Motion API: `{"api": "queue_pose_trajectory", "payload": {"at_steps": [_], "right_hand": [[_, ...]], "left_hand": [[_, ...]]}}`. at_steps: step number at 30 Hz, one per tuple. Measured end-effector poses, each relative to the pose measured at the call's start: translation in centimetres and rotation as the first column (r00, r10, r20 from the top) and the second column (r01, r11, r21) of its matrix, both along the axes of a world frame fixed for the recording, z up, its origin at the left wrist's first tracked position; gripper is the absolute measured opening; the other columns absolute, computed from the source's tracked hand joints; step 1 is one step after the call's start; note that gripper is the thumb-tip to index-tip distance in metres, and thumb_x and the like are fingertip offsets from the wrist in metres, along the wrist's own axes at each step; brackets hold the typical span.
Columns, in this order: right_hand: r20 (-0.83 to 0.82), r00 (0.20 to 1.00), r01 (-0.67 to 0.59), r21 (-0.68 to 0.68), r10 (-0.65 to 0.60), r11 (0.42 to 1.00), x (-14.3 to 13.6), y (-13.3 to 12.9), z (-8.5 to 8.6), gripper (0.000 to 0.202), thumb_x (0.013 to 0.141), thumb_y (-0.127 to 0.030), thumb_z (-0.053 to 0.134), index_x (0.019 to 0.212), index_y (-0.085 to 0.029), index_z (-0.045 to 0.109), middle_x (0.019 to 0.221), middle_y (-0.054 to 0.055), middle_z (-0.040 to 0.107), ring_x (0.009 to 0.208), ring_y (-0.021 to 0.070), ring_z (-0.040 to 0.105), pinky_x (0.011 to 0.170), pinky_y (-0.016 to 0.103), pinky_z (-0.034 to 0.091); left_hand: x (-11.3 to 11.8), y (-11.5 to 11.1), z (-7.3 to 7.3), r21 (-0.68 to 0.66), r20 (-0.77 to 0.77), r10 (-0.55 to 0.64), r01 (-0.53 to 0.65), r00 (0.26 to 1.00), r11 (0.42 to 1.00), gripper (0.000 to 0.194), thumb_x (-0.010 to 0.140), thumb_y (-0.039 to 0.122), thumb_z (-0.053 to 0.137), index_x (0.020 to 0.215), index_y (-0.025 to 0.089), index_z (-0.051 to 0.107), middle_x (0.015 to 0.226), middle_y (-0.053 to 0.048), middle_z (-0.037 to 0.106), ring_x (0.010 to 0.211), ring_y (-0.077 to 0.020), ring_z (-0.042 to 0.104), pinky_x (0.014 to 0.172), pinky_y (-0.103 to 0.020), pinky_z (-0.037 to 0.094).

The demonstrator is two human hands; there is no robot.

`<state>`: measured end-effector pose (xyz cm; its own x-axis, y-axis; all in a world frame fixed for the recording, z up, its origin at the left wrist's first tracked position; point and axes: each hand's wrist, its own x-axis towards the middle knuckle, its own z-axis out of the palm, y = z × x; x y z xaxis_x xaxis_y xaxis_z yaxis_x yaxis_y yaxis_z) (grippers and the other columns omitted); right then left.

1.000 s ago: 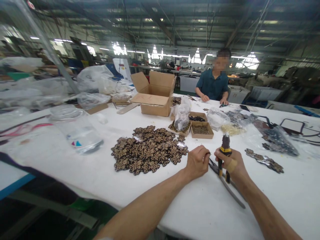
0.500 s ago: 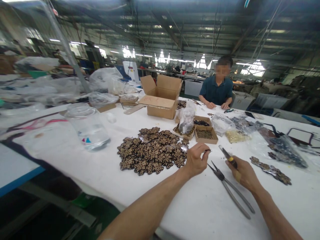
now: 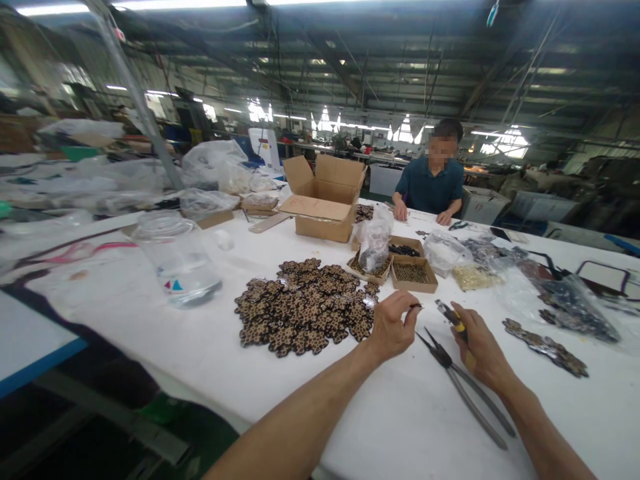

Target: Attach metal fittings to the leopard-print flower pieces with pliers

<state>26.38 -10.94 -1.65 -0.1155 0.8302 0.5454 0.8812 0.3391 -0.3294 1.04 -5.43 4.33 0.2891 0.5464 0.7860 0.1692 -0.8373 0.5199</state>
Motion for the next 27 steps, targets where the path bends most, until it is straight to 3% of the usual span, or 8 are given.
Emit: {"api": "queue_pose_trajectory", "payload": {"at_steps": [8, 16, 27], "right_hand": [[0.05, 0.998, -0.034, 0.018, 0.033, 0.999, -0.1, 0.4, -0.3, 0.071, 0.087, -0.015, 0.049, 0.155, -0.023, 0.03, 0.129, 0.017, 0.052, 0.115, 0.0336, 0.053, 0.099, 0.056, 0.049], [0.055, 0.996, -0.067, 0.027, 0.065, 0.997, -0.7, 0.2, 0.5, 0.073, 0.087, -0.012, 0.048, 0.156, -0.023, 0.028, 0.133, 0.017, 0.05, 0.119, 0.033, 0.051, 0.103, 0.056, 0.047], [0.141, 0.989, -0.044, 0.073, 0.033, 0.996, -1.1, 0.2, 1.0, 0.081, 0.081, -0.003, 0.047, 0.157, -0.022, 0.027, 0.132, 0.017, 0.049, 0.119, 0.0336, 0.049, 0.098, 0.056, 0.051]], "left_hand": [[0.5, 0.0, -0.2, -0.014, -0.007, -0.024, 0.024, 1.0, 1.0, 0.009, 0.095, 0.02, 0.055, 0.097, 0.019, 0.063, 0.091, -0.008, 0.068, 0.089, -0.0209, 0.064, 0.082, -0.036, 0.052], [0.7, -0.2, -0.4, -0.007, -0.044, -0.047, 0.046, 0.998, 0.999, 0.01, 0.095, 0.019, 0.054, 0.098, 0.019, 0.063, 0.091, -0.009, 0.067, 0.09, -0.021, 0.063, 0.082, -0.036, 0.052], [0.9, -0.2, -0.6, -0.008, -0.032, -0.07, 0.069, 0.997, 0.998, 0.006, 0.094, 0.019, 0.055, 0.095, 0.018, 0.061, 0.089, -0.008, 0.066, 0.086, -0.0197, 0.062, 0.079, -0.034, 0.05]]}}
